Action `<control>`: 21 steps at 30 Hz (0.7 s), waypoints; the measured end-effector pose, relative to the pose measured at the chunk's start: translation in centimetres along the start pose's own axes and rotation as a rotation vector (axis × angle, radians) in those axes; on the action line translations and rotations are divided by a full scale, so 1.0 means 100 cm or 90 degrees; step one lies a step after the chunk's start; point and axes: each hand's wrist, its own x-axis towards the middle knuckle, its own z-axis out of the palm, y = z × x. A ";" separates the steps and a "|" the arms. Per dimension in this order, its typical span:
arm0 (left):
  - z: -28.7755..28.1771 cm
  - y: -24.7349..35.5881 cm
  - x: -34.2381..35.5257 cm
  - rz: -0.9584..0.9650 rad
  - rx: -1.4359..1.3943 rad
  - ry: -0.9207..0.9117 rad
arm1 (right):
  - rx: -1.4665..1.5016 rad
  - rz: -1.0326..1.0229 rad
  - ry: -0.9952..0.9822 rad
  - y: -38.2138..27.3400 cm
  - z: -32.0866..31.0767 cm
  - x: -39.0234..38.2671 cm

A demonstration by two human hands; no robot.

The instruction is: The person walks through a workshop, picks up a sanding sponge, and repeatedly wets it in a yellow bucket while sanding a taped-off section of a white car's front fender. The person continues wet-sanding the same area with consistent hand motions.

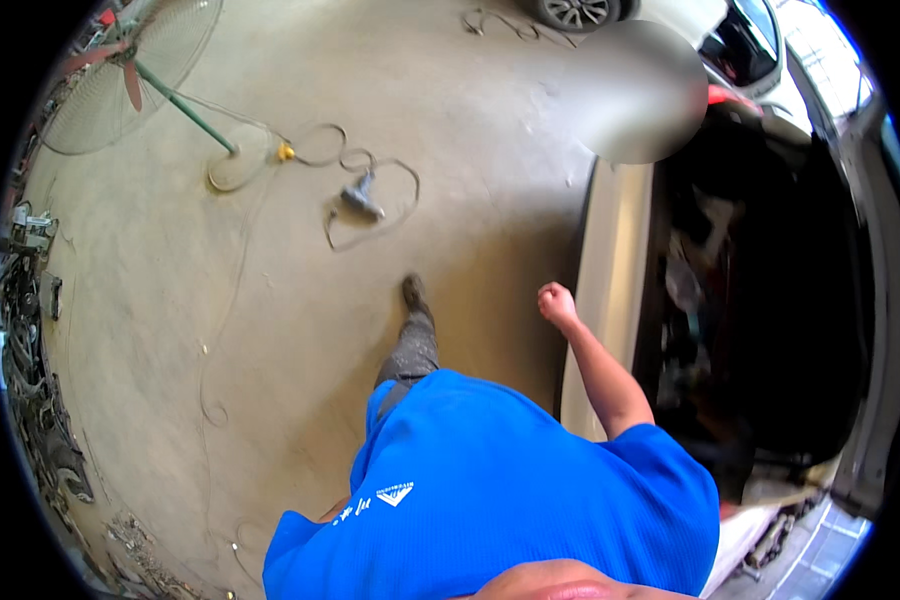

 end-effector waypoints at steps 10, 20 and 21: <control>-0.664 0.516 0.142 0.382 -0.308 0.411 | -0.279 0.138 -0.113 -0.024 0.027 0.183; -0.925 0.684 0.267 0.287 -0.053 0.293 | -0.047 0.491 -0.084 -0.195 -0.031 0.515; -0.928 0.634 0.279 0.269 -0.031 0.311 | -0.072 0.427 -0.120 -0.251 -0.025 0.592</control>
